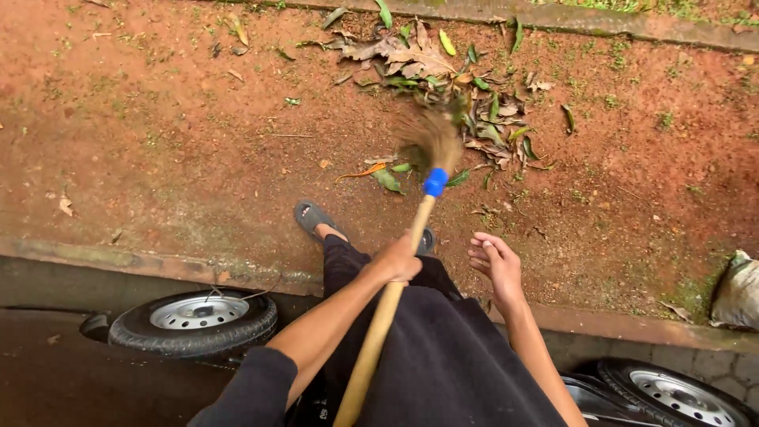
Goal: Using a broom to sweep and gather dry leaves into a pile on the ground.
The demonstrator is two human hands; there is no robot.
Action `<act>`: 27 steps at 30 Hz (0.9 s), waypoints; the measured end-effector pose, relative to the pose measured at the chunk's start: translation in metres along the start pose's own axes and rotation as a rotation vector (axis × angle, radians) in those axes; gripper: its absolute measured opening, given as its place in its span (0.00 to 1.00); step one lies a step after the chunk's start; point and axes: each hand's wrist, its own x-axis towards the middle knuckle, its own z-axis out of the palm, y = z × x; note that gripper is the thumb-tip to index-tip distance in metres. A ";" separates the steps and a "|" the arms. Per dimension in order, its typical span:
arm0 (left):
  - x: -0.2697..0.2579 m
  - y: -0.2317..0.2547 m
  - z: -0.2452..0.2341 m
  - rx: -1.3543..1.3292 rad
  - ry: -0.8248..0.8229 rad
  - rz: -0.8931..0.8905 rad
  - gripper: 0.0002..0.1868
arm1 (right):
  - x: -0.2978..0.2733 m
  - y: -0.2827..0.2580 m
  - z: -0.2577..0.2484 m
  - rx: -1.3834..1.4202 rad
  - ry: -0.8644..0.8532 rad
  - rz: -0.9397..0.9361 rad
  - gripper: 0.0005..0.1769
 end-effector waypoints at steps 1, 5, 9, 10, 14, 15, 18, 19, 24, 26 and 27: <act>0.002 0.011 0.006 -0.003 -0.004 0.004 0.46 | 0.003 0.004 -0.007 -0.004 0.005 -0.001 0.18; -0.037 0.041 -0.009 0.091 -0.084 0.094 0.44 | 0.006 0.017 -0.010 0.032 0.033 0.016 0.18; -0.133 0.060 -0.050 0.133 -0.037 0.246 0.36 | 0.017 0.011 0.005 0.022 0.011 0.009 0.18; -0.139 0.045 -0.056 0.125 -0.018 0.253 0.36 | 0.021 0.004 0.012 0.014 -0.001 -0.007 0.18; -0.185 0.016 -0.102 0.184 0.031 -0.071 0.35 | 0.028 -0.029 0.055 0.028 -0.080 0.005 0.16; -0.202 0.018 -0.118 0.177 0.060 -0.196 0.33 | 0.030 -0.039 0.068 0.037 -0.105 0.028 0.15; -0.216 -0.034 -0.163 -0.081 0.258 -0.224 0.38 | 0.068 -0.027 0.104 -0.014 -0.134 -0.120 0.16; -0.216 -0.060 -0.178 -0.087 0.270 -0.231 0.38 | 0.066 -0.034 0.120 -0.015 -0.149 -0.122 0.16; -0.159 -0.190 -0.283 -0.542 0.667 -0.202 0.36 | 0.066 -0.099 0.206 -0.115 -0.166 -0.373 0.19; -0.120 -0.251 -0.333 -0.610 0.708 -0.174 0.31 | 0.082 -0.113 0.245 -0.140 -0.164 -0.406 0.19; -0.098 -0.280 -0.366 -0.676 0.754 -0.146 0.27 | 0.092 -0.124 0.270 -0.161 -0.166 -0.439 0.18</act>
